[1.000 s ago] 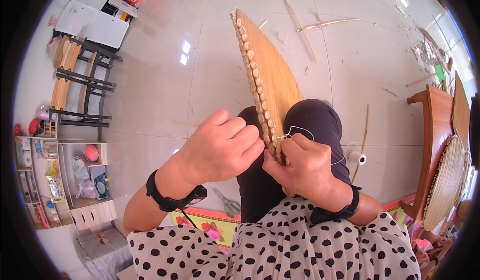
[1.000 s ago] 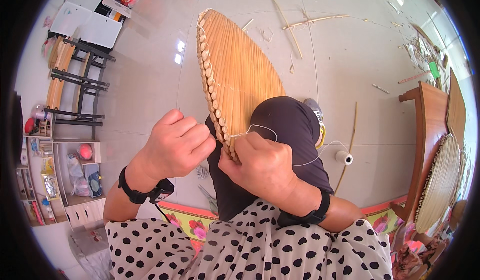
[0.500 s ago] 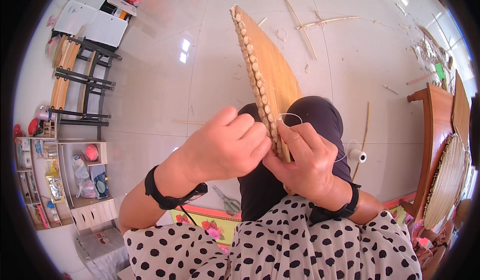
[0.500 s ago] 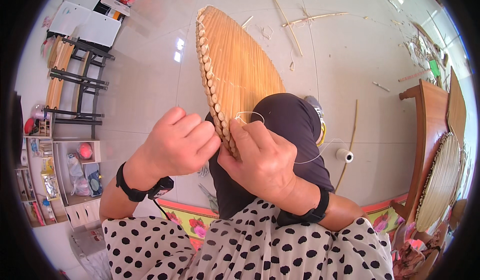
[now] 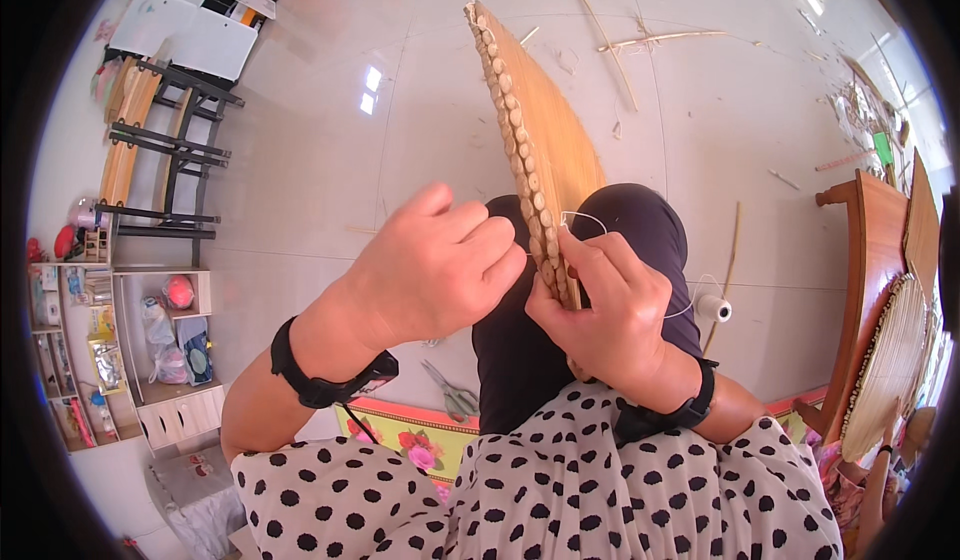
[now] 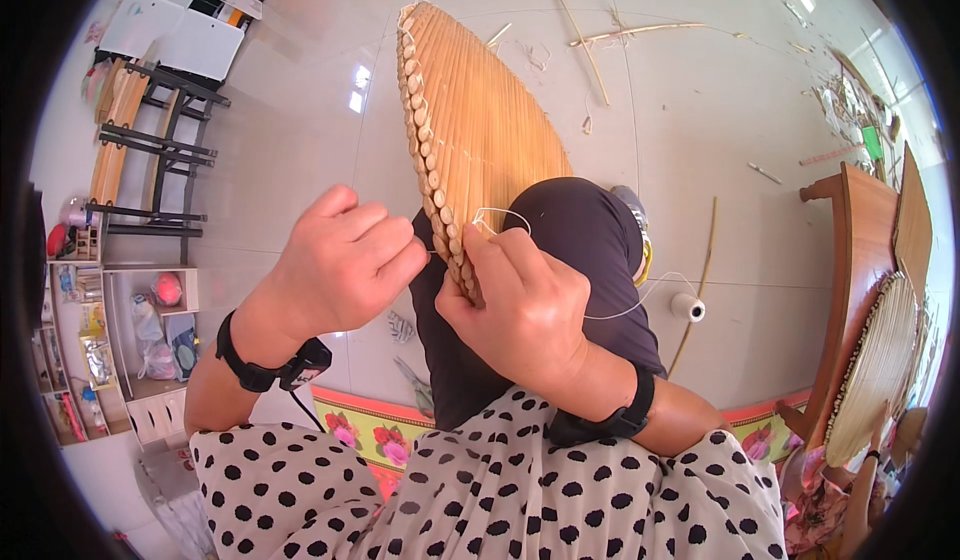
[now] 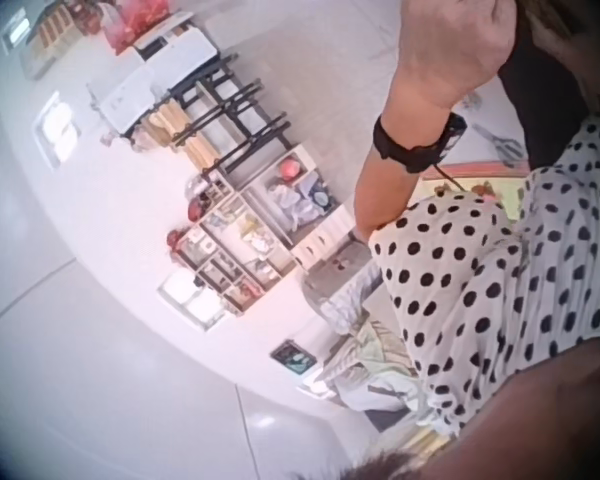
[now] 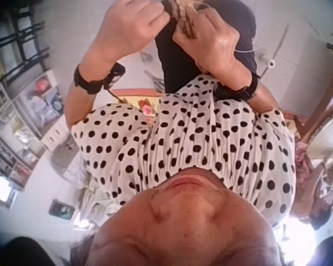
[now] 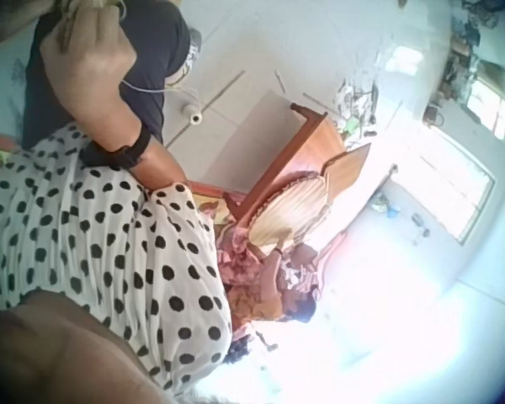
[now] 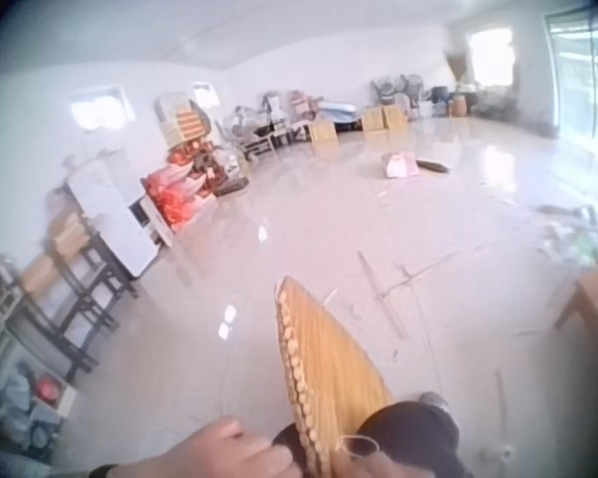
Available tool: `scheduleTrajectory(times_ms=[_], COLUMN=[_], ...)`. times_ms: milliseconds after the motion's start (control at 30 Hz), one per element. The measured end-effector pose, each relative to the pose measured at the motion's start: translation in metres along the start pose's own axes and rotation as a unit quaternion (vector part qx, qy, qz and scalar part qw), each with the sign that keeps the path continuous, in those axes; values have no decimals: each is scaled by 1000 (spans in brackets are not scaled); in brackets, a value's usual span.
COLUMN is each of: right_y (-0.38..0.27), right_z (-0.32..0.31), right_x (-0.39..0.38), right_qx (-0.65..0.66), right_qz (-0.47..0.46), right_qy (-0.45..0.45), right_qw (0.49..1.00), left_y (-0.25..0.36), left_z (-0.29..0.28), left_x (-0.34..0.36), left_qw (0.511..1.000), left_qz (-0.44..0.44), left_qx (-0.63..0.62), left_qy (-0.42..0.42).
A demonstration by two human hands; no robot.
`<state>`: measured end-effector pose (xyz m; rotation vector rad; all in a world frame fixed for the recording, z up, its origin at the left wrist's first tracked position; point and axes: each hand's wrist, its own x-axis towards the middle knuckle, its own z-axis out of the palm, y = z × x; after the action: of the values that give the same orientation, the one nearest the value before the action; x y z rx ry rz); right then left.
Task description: The person sits on the floor and sews the edge of a woven mat using a needle and thread. They repeatedly insert the needle through the mat's edge, pull the thread through, and tighten the stitches to secure the perimeter.
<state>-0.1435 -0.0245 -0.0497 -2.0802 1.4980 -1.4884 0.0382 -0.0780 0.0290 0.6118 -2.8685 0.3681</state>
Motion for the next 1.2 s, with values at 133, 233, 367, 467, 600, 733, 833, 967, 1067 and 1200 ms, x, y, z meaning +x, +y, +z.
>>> scheduleTrajectory(times_ms=[133,233,367,467,600,733,833,967,1067,1200], right_y=[-1,-3,-1,-2,-2,-1,0,-1,-2,-1], right_z=[-1,-1,0,0,0,0,0,1,-2,0], right_x=[0,1,-1,-4,-4,-5,-4,-5,-8,-7], right_qx=[-3,-7,-17,16,28,31,36,44,39,35], right_qz=[10,9,7,11,33,42,47,56,60,53], right_qy=[-4,-3,-3,5,-5,-5,-5,-6,-17,-10], right_qw=[1000,1000,1000,1000,999,999,998,997,997,998], left_y=[5,11,27,26,19,11,10,6,9,13], left_z=[1,-2,11,7,10,10,9,4,6,14], left_x=[3,6,3,1,2,1,3,-3,-10,-7], left_qw=[998,997,998,998,999,999,999,999,999,992], left_qz=[0,11,-67,-67,-21,-12,-6,-17,-39,-82], left_qx=[46,75,8,-17,-30,-32,-33,-22,-11,-36], left_qy=[34,10,18,16,35,34,32,23,36,89])
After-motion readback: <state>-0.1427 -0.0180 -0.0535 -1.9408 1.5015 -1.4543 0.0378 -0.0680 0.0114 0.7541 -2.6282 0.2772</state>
